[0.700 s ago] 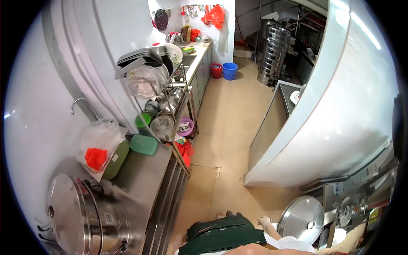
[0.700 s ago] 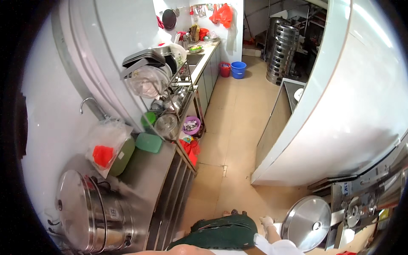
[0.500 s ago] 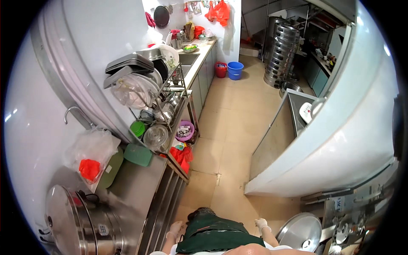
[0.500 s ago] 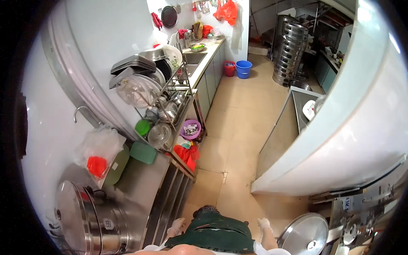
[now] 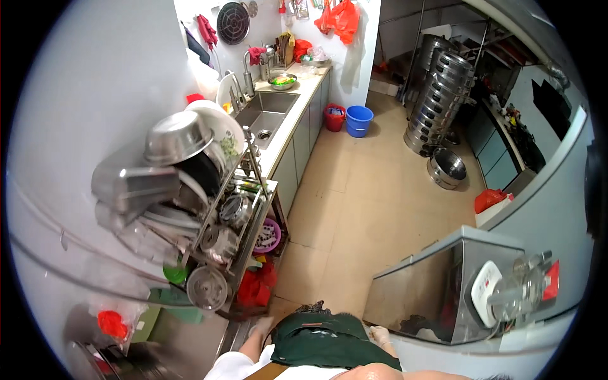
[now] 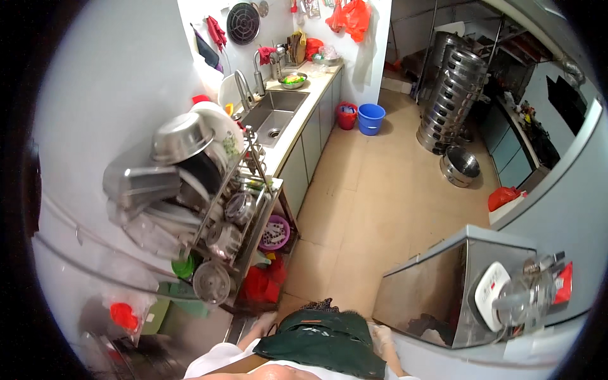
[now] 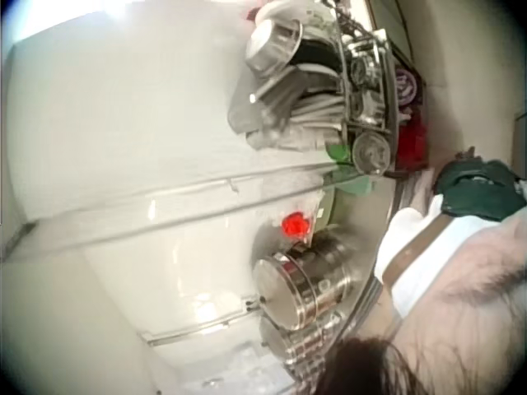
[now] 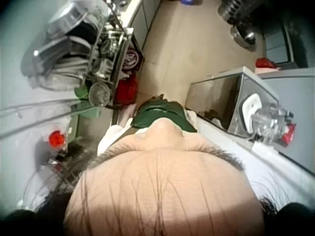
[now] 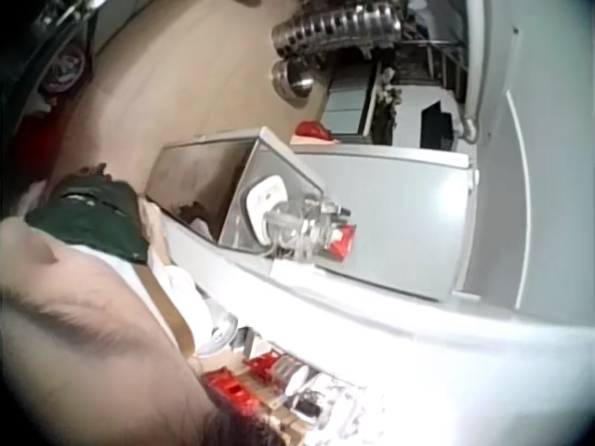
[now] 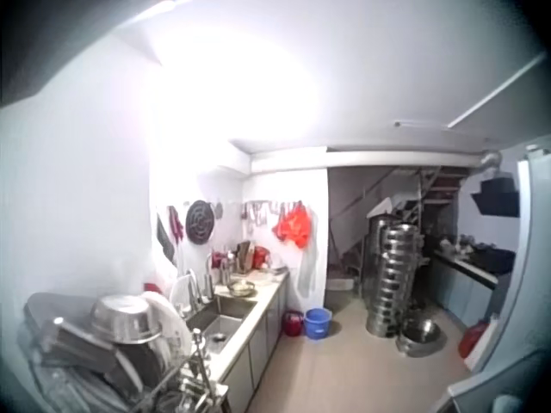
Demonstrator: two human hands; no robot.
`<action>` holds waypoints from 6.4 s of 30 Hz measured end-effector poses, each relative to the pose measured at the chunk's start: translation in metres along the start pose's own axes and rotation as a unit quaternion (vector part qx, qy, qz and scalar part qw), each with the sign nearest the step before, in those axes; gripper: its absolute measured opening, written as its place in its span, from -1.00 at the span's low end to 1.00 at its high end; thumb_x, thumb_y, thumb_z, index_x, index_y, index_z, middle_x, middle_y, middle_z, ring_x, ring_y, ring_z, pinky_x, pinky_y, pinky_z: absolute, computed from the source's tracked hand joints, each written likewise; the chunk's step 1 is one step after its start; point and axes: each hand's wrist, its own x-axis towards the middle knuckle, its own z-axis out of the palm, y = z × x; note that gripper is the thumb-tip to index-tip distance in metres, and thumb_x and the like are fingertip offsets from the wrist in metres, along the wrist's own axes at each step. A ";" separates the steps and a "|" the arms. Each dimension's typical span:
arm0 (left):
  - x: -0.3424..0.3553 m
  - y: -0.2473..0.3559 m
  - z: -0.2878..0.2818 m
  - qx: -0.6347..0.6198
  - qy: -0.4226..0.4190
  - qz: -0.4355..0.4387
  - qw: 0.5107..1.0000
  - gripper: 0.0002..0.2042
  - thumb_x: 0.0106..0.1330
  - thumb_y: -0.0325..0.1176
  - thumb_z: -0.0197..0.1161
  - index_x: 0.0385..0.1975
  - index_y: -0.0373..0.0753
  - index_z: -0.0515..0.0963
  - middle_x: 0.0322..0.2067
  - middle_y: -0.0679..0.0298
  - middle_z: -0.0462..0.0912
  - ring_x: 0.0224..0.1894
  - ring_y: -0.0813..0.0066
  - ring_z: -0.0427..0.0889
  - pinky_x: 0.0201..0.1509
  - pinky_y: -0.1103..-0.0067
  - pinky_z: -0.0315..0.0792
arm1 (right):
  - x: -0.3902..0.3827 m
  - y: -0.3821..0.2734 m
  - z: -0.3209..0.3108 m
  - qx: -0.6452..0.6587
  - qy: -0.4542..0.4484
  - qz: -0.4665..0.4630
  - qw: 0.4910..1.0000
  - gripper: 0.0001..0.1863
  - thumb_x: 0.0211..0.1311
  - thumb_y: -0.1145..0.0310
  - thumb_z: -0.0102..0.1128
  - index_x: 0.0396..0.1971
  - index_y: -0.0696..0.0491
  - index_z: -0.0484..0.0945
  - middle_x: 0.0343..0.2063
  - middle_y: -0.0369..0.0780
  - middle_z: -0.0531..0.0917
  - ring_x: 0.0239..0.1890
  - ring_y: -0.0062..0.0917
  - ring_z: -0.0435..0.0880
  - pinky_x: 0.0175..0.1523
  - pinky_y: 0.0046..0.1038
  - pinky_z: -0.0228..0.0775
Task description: The person uses scissors to cut open a bag of corn and pours it into a colander. They then retrieve another bowl from a shelf, fill both the colander and the bowl with water at the sink, and wash the corn by hand, transferring corn between the containers until it is submerged.
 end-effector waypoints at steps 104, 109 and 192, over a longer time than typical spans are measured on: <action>1.068 0.323 -1.036 0.152 0.570 -0.156 0.792 -0.93 0.03 -0.46 0.02 -0.63 -0.20 0.44 -0.59 0.23 0.48 -0.48 0.31 0.51 -0.42 0.45 0.40 | 0.666 -1.525 0.329 -0.264 -0.248 -0.594 0.718 -0.80 0.04 0.32 0.13 -0.41 0.12 0.60 -0.44 -0.09 0.61 -0.38 -0.35 0.60 -0.22 -0.44 0.38; 1.053 0.328 -1.061 0.082 0.566 -0.110 0.813 -0.97 -0.08 -0.44 0.17 -0.66 -0.21 0.47 -0.62 0.17 0.49 -0.50 0.20 0.51 -0.44 0.38 0.40 | 0.662 -1.611 0.304 -0.296 -0.319 -0.636 0.638 -0.71 0.03 0.20 0.21 -0.33 0.10 0.59 -0.34 -0.14 0.62 -0.34 -0.40 0.61 -0.15 -0.45 0.40; 1.044 0.401 -0.971 0.068 0.493 -0.089 0.863 -0.49 -0.24 -0.30 0.35 -0.14 -0.14 0.48 -0.39 0.29 0.48 -0.33 0.32 0.45 -0.25 0.48 0.36 | 0.736 -1.597 0.176 -0.475 -0.389 -0.614 0.495 -0.42 -0.43 0.28 0.47 -0.27 0.12 0.46 -0.42 -0.18 0.42 -0.30 -0.35 0.42 -0.17 -0.38 0.26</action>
